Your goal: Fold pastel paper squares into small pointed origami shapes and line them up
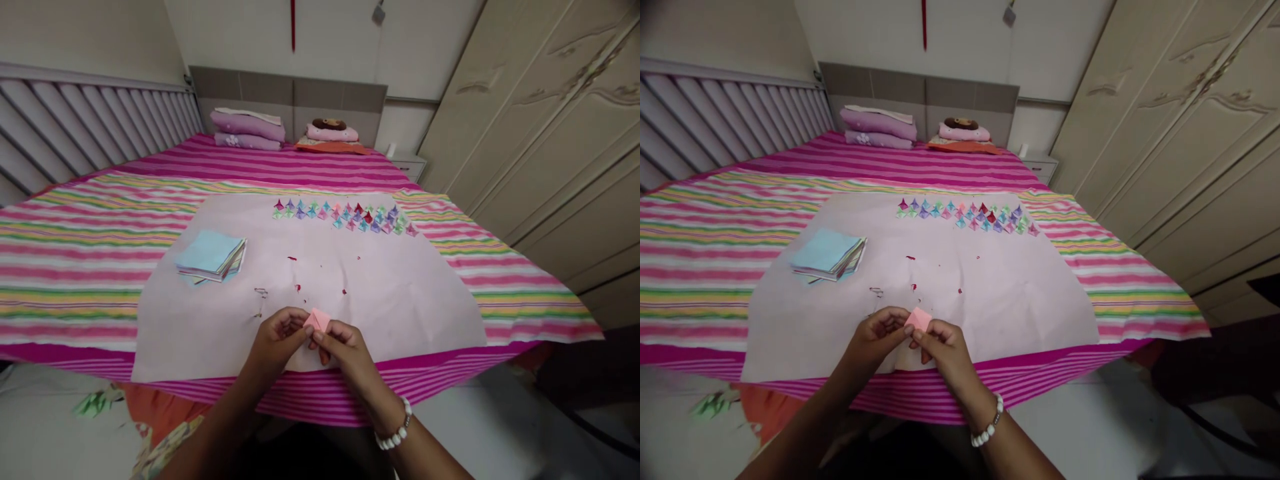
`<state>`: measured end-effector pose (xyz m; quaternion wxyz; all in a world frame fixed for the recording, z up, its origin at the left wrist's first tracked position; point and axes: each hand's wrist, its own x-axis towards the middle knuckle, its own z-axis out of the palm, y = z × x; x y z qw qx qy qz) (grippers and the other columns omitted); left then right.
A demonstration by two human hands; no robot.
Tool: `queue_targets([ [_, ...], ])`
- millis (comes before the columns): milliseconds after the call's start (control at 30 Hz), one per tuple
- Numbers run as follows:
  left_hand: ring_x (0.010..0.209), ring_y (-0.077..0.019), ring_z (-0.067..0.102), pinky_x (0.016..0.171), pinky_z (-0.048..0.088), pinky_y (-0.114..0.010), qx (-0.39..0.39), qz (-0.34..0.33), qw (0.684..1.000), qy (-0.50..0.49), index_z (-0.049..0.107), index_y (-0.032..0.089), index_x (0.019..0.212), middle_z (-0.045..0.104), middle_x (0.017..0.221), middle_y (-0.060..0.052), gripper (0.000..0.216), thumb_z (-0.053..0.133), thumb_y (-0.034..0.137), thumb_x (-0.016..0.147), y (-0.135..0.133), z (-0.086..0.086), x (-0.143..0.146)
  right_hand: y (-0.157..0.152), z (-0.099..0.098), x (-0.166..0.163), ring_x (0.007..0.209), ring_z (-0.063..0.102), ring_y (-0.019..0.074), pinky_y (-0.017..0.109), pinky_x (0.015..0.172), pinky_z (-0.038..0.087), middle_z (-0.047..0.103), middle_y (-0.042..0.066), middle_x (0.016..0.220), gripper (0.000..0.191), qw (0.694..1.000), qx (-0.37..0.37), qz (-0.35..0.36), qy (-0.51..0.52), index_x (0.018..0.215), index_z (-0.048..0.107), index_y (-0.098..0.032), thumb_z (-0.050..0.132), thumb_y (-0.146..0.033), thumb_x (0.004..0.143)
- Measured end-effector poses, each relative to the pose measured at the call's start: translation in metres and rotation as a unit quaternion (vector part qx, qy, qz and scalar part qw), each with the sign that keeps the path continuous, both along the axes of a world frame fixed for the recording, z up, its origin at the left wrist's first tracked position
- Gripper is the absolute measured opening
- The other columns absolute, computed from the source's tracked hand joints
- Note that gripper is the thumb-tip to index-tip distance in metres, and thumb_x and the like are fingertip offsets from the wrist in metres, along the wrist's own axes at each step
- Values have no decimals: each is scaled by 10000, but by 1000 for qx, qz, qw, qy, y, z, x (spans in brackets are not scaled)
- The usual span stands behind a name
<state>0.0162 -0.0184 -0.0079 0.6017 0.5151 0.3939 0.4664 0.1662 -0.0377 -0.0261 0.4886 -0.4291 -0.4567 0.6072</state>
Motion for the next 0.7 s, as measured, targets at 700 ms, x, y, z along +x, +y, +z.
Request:
queue_targets([
  [700,610,-123,600,577,468,-238,-67,-40,997,6,585,162,760,658,660,-9,207,699,332,729,-14,18,3,-4,21,12,499,615,124,243,504,503,707,17,619,171,999,19,-9,46,770,708,-176,782,-296,672],
])
